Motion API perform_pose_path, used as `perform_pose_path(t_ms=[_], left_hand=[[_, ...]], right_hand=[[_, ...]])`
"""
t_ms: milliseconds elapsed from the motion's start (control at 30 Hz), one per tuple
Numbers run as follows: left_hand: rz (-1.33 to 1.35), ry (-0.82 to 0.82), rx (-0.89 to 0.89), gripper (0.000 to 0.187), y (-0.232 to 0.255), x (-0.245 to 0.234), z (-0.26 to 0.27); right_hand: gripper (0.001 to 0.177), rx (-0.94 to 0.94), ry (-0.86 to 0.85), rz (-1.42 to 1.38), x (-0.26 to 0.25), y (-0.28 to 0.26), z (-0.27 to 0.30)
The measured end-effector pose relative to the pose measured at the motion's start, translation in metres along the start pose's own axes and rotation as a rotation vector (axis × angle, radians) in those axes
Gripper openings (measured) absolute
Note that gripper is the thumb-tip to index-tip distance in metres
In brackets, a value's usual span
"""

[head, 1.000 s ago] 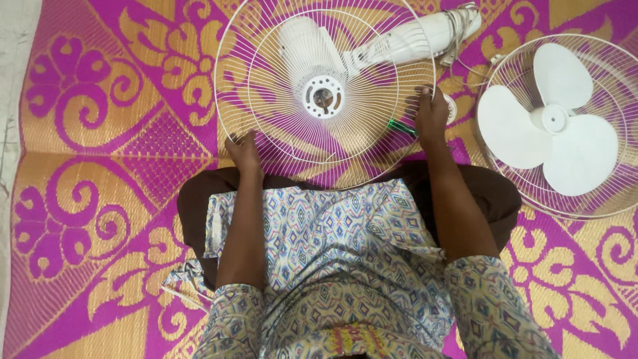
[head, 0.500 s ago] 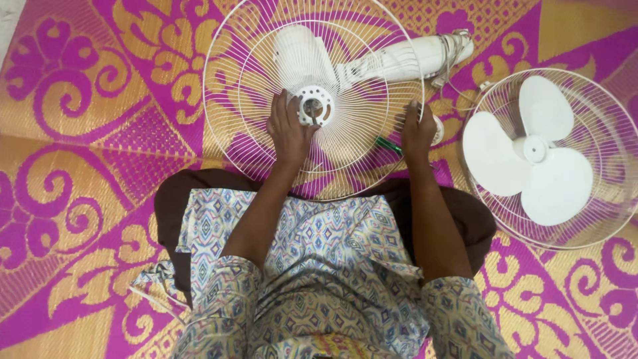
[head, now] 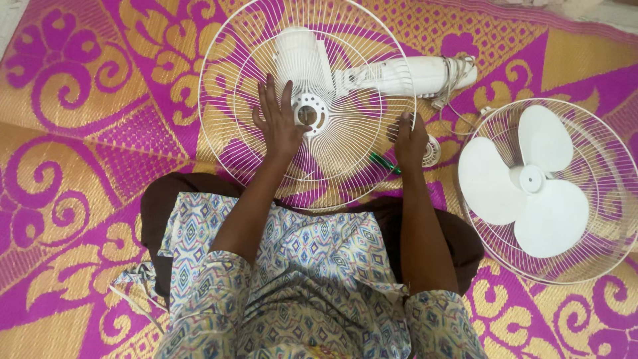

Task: The person disassembles a white electric fan by removing the front grille, fan blades, and rear grille, then uses a screwdriver on the motor housing. The person does not reassemble the fan within the clip.

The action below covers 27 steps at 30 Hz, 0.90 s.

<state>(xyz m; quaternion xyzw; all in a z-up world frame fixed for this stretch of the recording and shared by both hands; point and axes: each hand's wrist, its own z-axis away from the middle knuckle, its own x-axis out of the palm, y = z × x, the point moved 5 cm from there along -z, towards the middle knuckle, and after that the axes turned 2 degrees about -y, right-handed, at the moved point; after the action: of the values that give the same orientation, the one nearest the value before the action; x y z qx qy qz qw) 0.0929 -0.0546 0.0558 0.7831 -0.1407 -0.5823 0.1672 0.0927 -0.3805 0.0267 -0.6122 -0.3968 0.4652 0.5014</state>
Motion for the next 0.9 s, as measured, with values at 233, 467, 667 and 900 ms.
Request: perform_pose_path(t_ms=[233, 467, 667, 900], left_hand=[[0.045, -0.043, -0.083, 0.152, -0.017, 0.004, -0.018], [0.052, -0.209, -0.261, 0.165, -0.028, 0.004, -0.033], [0.112, -0.205, -0.286, 0.169, -0.031, -0.001, -0.044], [0.110, -0.188, -0.189, 0.156, -0.034, 0.013, -0.063]], right_hand=[[0.030, 0.015, -0.019, 0.036, 0.003, 0.006, -0.006], [0.028, -0.069, -0.015, 0.050, 0.005, -0.006, -0.001], [0.025, -0.059, -0.053, 0.066, 0.007, -0.021, 0.003], [0.028, 0.012, -0.066, 0.084, 0.013, -0.020, 0.003]])
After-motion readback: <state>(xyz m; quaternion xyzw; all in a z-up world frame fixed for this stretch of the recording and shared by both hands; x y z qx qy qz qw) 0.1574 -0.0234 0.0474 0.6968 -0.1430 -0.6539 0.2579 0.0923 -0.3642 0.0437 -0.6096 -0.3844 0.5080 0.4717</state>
